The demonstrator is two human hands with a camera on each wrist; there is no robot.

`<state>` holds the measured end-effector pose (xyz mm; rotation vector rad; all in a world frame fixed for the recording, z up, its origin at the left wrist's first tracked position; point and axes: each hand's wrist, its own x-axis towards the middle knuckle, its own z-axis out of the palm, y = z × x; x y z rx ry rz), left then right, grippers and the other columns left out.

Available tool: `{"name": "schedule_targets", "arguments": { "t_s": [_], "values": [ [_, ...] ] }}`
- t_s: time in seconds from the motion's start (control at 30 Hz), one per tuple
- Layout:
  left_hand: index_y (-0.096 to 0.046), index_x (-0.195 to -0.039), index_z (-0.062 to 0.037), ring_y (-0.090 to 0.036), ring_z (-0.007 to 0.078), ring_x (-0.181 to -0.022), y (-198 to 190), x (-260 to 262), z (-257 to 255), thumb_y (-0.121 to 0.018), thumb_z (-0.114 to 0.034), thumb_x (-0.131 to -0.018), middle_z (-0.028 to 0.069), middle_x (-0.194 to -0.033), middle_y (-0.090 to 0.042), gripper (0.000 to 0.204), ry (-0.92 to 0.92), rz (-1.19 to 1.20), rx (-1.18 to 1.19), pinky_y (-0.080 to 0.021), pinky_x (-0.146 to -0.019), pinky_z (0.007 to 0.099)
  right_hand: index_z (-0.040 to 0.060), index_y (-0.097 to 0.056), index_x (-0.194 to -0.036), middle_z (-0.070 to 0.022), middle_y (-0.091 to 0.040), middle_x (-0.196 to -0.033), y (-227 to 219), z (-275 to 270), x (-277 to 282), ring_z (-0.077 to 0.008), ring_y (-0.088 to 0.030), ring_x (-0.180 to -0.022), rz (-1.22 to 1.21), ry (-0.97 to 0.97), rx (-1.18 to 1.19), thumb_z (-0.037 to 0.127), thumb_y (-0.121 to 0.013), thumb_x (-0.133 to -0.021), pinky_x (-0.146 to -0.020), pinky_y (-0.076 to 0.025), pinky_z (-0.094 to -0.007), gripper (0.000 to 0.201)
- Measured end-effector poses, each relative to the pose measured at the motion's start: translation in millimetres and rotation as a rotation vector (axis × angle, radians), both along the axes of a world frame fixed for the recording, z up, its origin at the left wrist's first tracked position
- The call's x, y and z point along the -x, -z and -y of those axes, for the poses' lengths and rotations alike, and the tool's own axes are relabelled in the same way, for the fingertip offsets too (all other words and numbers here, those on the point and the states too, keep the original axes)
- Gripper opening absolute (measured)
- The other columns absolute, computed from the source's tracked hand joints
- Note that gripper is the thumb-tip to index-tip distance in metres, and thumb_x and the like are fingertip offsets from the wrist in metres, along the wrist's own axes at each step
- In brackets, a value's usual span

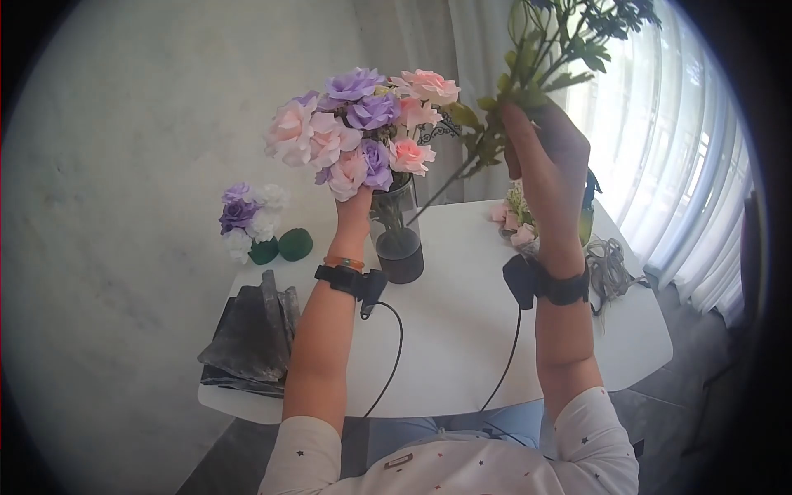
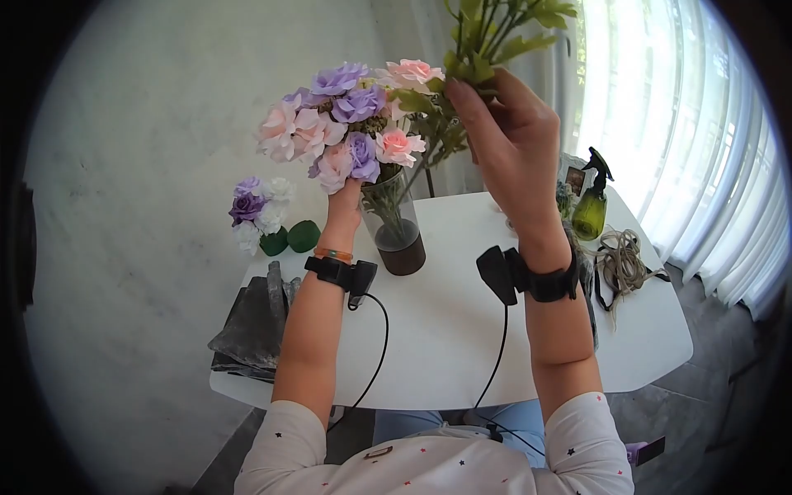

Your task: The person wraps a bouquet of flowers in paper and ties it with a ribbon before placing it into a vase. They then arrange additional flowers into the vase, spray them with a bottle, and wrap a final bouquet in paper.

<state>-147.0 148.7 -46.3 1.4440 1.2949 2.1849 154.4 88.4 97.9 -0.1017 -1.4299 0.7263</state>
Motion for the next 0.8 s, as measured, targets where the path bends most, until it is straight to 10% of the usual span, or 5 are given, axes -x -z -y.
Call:
{"name": "schedule_targets", "arguments": {
  "t_s": [0.23, 0.8],
  "values": [
    [-0.042, -0.132, -0.0089, -0.048, 0.0183, -0.111, -7.5, -9.4, 5.7, -0.063, -0.014, -0.086, 0.0050, -0.126, -0.049, 0.050, -0.027, -0.023, -0.030, -0.040, -0.094, 0.0310, -0.0024, -0.062, -0.098, -0.0030, -0.059, -0.065, -29.8, -28.2, 59.8, -0.0055, -0.047, -0.054, 0.140, 0.294, -0.402, 0.013, -0.060, -0.090, -0.049, -0.036, -0.0235, 0.018],
    [-0.044, -0.131, -0.0087, -0.049, 0.0132, -0.112, -23.3, -28.8, 28.5, -0.063, -0.011, -0.087, 0.0015, -0.126, -0.050, 0.048, 0.143, 0.077, -0.013, -0.040, -0.096, 0.0291, -0.0074, -0.058, -0.075, -0.0271, -0.060, -0.080, 26.3, -59.3, 128.1, -0.0424, -0.058, -0.084, 0.606, 0.286, -0.098, 0.020, -0.058, -0.082, -0.076, -0.046, -0.0484, 0.028]
  ]
}}
